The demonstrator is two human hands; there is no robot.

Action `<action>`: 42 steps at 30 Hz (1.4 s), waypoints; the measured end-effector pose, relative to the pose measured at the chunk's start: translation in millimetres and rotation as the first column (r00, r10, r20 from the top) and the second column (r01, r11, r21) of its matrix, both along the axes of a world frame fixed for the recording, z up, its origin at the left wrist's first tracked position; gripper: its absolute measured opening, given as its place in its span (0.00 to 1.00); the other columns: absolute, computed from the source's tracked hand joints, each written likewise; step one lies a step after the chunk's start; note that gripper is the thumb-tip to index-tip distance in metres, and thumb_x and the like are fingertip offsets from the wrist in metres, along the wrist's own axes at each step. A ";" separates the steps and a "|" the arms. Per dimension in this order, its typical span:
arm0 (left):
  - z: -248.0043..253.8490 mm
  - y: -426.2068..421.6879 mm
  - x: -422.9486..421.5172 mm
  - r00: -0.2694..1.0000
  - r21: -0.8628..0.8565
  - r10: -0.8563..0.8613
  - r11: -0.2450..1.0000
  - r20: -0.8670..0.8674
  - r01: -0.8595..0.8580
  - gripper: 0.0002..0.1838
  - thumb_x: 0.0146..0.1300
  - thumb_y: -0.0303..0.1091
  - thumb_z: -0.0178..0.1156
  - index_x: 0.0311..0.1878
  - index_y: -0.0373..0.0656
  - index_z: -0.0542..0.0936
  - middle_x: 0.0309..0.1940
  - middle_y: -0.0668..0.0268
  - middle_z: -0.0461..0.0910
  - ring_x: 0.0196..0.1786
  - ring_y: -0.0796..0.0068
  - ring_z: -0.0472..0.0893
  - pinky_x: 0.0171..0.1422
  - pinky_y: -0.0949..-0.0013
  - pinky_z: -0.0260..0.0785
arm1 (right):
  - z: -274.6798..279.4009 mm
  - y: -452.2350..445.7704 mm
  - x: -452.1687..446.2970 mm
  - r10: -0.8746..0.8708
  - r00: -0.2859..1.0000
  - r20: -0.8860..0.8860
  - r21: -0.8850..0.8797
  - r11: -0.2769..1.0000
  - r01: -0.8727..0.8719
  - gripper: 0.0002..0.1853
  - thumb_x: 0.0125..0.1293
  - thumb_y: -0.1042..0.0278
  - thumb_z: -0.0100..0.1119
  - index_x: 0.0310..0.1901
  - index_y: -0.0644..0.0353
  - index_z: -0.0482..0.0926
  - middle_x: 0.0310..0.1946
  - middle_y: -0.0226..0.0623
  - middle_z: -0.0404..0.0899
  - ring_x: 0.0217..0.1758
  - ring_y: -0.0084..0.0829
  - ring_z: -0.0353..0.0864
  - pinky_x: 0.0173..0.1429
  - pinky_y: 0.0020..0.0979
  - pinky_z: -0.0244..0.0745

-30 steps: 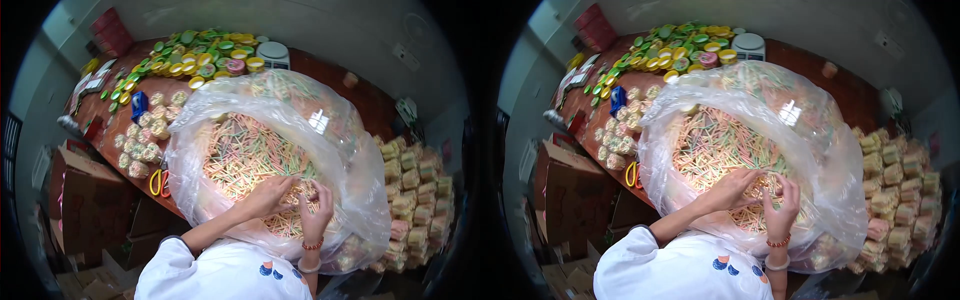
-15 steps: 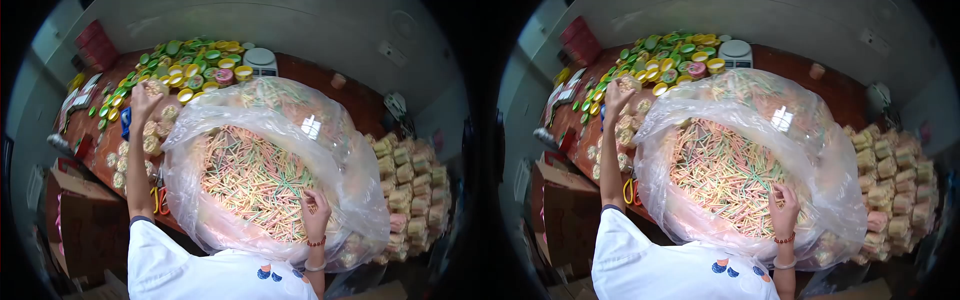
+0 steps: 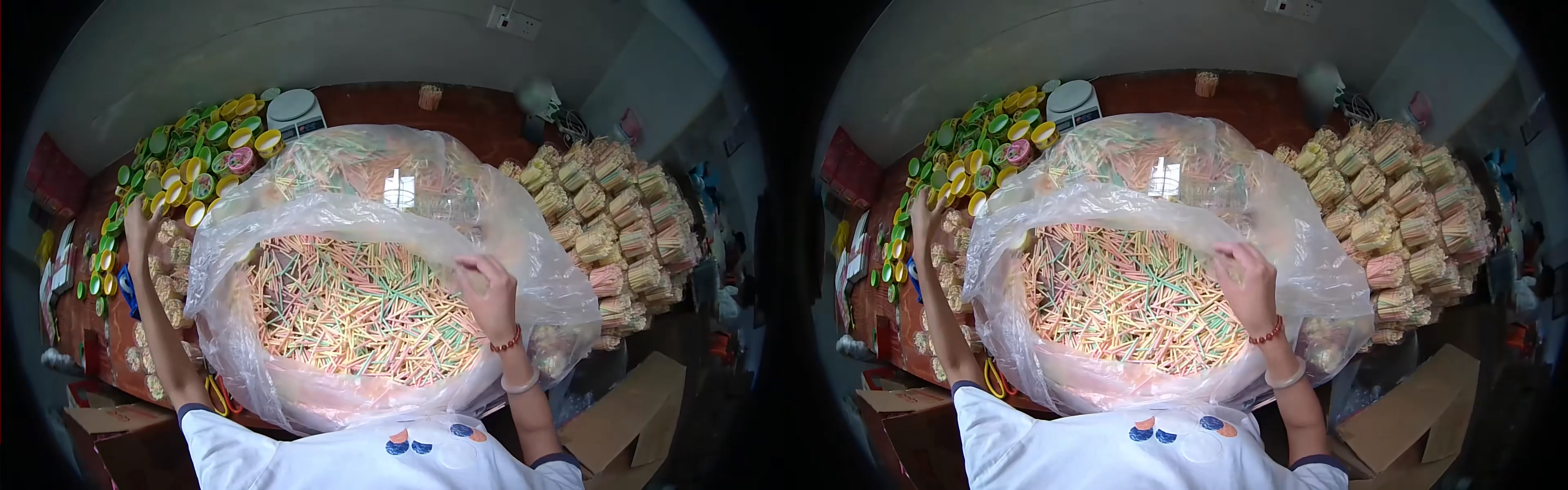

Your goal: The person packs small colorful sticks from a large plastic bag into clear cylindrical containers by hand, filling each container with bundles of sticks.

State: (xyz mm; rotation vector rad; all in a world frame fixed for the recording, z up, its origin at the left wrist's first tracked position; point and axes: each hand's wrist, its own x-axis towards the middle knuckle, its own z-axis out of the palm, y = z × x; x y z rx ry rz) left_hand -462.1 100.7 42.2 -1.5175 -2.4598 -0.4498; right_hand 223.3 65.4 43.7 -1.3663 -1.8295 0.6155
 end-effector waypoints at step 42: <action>-88.0 -36.4 468.9 0.783 0.026 -0.555 0.820 0.282 0.571 0.45 0.72 0.62 0.60 0.69 0.25 0.66 0.65 0.36 0.69 0.68 0.39 0.69 0.75 0.41 0.59 | -35.6 10.3 54.6 -0.125 0.805 -0.580 -0.210 0.978 0.001 0.35 0.55 0.75 0.78 0.62 0.64 0.66 0.62 0.45 0.76 0.67 0.35 0.78 0.74 0.37 0.73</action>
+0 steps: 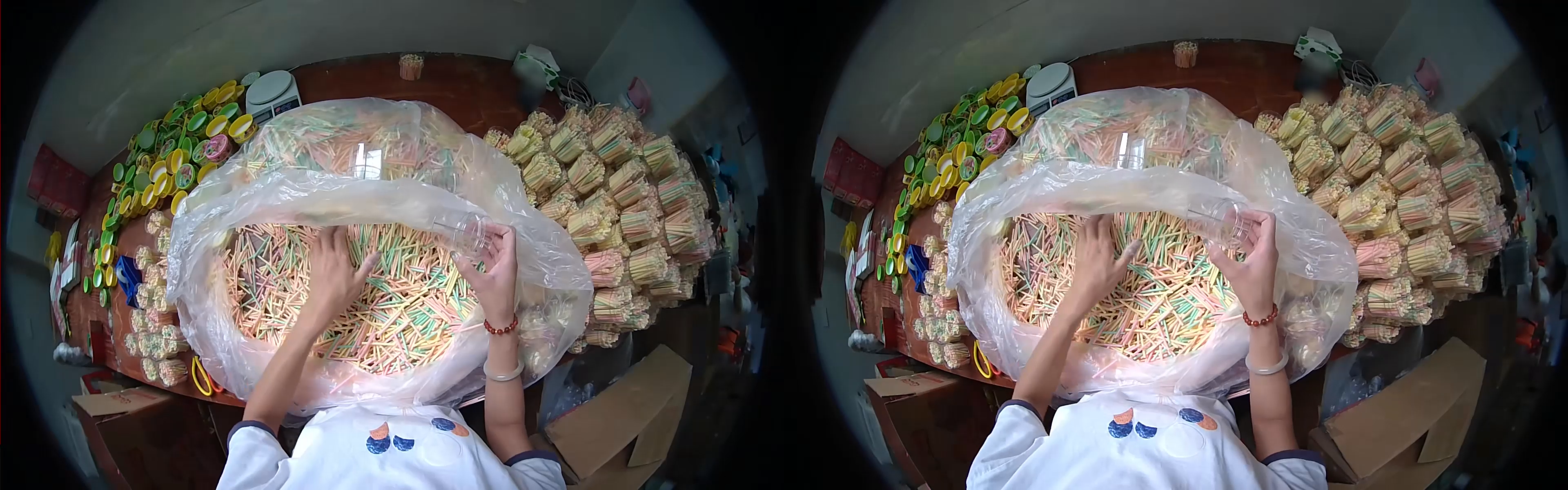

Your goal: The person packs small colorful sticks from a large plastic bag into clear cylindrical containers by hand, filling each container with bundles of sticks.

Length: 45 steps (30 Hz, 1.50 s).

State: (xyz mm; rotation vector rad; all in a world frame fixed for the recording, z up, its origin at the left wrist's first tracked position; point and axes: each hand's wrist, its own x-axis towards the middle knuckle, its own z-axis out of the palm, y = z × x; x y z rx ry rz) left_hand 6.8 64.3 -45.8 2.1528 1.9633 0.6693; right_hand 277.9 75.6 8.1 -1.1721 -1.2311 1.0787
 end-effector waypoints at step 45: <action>76.8 -58.8 30.9 -0.049 -0.200 0.219 0.947 0.975 0.252 0.34 0.73 0.25 0.63 0.79 0.36 0.62 0.70 0.56 0.77 0.68 0.70 0.79 0.71 0.65 0.75 | -21.8 -79.8 -61.5 0.052 0.939 0.339 0.089 0.992 -0.087 0.39 0.49 0.81 0.79 0.65 0.60 0.74 0.60 0.38 0.74 0.66 0.34 0.78 0.66 0.34 0.81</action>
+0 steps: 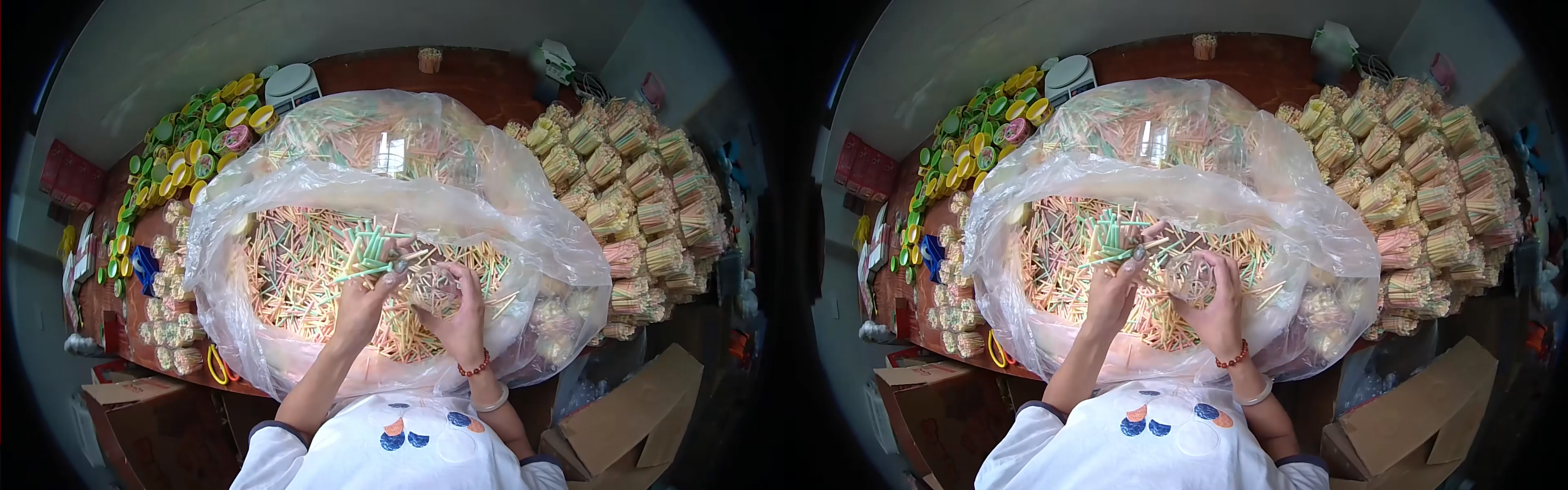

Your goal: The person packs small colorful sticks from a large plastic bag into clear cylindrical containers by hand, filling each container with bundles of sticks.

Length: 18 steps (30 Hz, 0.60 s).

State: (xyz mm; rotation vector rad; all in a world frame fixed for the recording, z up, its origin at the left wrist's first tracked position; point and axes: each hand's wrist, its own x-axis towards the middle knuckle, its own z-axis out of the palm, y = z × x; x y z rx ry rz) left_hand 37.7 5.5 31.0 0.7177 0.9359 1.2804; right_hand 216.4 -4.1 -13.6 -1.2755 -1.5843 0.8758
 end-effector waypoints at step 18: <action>-9.6 10.7 7.8 0.992 0.234 -0.073 0.968 -0.099 0.094 0.27 0.67 0.55 0.69 0.56 0.47 0.72 0.70 0.49 0.74 0.78 0.56 0.69 0.82 0.52 0.59 | 18.6 0.6 -12.5 0.090 0.995 -0.051 -0.152 0.984 -0.097 0.41 0.47 0.76 0.80 0.65 0.66 0.72 0.57 0.42 0.78 0.63 0.35 0.79 0.64 0.36 0.78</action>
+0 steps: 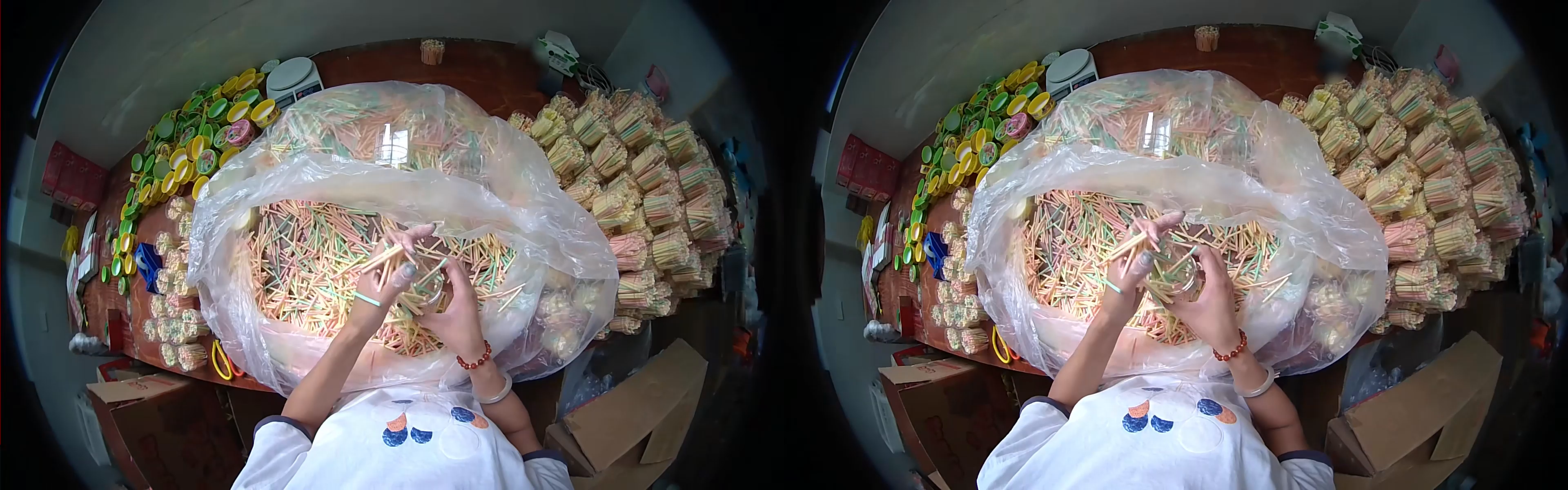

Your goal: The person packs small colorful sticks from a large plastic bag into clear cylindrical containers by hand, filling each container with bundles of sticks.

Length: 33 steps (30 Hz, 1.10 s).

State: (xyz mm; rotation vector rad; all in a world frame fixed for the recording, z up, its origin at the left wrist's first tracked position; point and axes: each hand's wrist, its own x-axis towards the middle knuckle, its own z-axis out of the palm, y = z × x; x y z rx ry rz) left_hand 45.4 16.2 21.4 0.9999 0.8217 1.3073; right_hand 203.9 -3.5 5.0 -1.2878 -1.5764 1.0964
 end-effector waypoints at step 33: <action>-14.9 -22.2 -49.2 0.507 -0.280 -0.328 0.945 -0.797 0.172 0.41 0.62 0.48 0.73 0.73 0.38 0.69 0.63 0.43 0.75 0.68 0.49 0.75 0.69 0.47 0.67 | -1.1 11.3 71.3 -0.171 0.656 -0.735 -0.305 0.948 -0.094 0.36 0.67 0.81 0.64 0.76 0.63 0.63 0.68 0.35 0.71 0.71 0.26 0.71 0.74 0.31 0.68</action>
